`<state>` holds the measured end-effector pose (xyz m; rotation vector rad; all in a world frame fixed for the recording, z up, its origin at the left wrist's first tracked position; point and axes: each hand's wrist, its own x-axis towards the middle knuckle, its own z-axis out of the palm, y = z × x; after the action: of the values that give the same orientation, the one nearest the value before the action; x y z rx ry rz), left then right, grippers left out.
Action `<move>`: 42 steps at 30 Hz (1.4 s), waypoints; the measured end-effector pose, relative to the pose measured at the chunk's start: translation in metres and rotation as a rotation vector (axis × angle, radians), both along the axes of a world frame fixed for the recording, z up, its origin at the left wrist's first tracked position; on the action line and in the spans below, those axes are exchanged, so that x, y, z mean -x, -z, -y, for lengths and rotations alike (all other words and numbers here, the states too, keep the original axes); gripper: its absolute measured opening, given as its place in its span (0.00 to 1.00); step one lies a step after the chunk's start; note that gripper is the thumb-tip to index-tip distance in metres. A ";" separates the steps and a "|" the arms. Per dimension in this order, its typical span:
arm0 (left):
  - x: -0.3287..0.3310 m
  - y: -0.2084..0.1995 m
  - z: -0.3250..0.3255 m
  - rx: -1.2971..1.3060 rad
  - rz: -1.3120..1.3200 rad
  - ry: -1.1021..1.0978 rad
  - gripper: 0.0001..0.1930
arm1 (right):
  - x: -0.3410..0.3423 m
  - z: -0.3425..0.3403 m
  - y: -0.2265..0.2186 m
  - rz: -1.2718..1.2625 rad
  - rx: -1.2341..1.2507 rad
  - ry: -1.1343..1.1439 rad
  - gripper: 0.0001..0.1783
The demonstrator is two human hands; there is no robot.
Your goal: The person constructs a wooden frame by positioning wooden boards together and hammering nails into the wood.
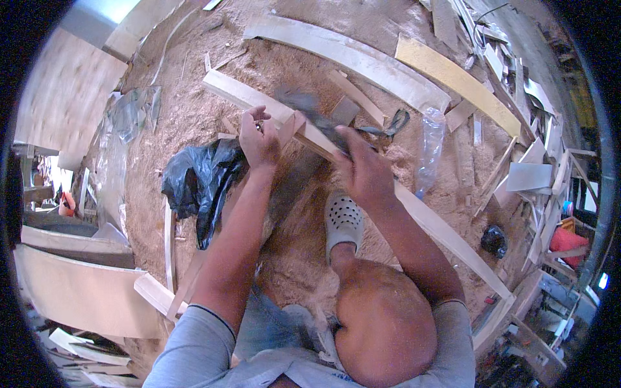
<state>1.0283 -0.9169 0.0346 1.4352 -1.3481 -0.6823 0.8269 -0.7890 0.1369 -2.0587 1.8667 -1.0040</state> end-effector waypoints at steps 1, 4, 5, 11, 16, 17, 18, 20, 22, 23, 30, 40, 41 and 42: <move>-0.001 0.000 0.001 0.004 0.029 -0.005 0.16 | -0.002 0.009 0.006 -0.135 -0.343 0.018 0.24; 0.000 0.002 -0.001 0.001 0.022 0.001 0.16 | -0.004 0.008 0.000 -0.090 -0.311 0.067 0.24; -0.005 0.002 -0.004 -0.009 0.030 0.003 0.16 | -0.009 0.009 -0.014 0.000 -0.149 0.041 0.24; -0.001 -0.002 -0.001 -0.009 0.003 0.026 0.16 | -0.002 0.000 -0.008 0.048 0.137 -0.008 0.23; 0.003 -0.006 -0.005 -0.025 0.040 0.055 0.17 | 0.001 0.012 0.015 -0.191 -0.164 0.135 0.23; -0.001 -0.003 -0.003 0.029 0.056 0.070 0.17 | -0.005 0.013 0.002 -0.137 -0.042 0.138 0.23; -0.008 -0.001 -0.006 0.018 0.063 0.075 0.17 | -0.013 0.007 -0.013 -0.131 -0.053 0.141 0.23; -0.007 -0.004 -0.003 -0.055 0.004 0.033 0.18 | -0.023 0.003 -0.047 0.140 0.097 0.061 0.23; -0.002 -0.006 -0.003 -0.053 -0.009 0.036 0.18 | -0.013 -0.001 -0.025 0.151 0.196 0.035 0.23; -0.004 -0.001 -0.002 -0.054 0.014 0.041 0.18 | -0.009 0.000 -0.005 0.060 -0.008 0.013 0.23; -0.005 -0.004 -0.002 -0.038 0.020 0.047 0.19 | -0.023 0.009 -0.047 -0.019 -0.183 0.016 0.23; 0.001 0.000 -0.003 0.059 0.043 0.056 0.18 | -0.006 -0.002 0.031 -0.081 -0.254 0.094 0.19; -0.001 -0.007 -0.001 0.013 -0.043 0.064 0.19 | -0.012 0.000 0.020 0.004 -0.261 0.115 0.18; -0.006 -0.004 -0.005 0.007 -0.037 0.069 0.19 | -0.019 -0.003 0.014 0.011 -0.267 0.119 0.18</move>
<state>1.0343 -0.9120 0.0385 1.3692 -1.3754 -0.7448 0.8460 -0.7863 0.1226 -1.8057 2.0134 -0.7402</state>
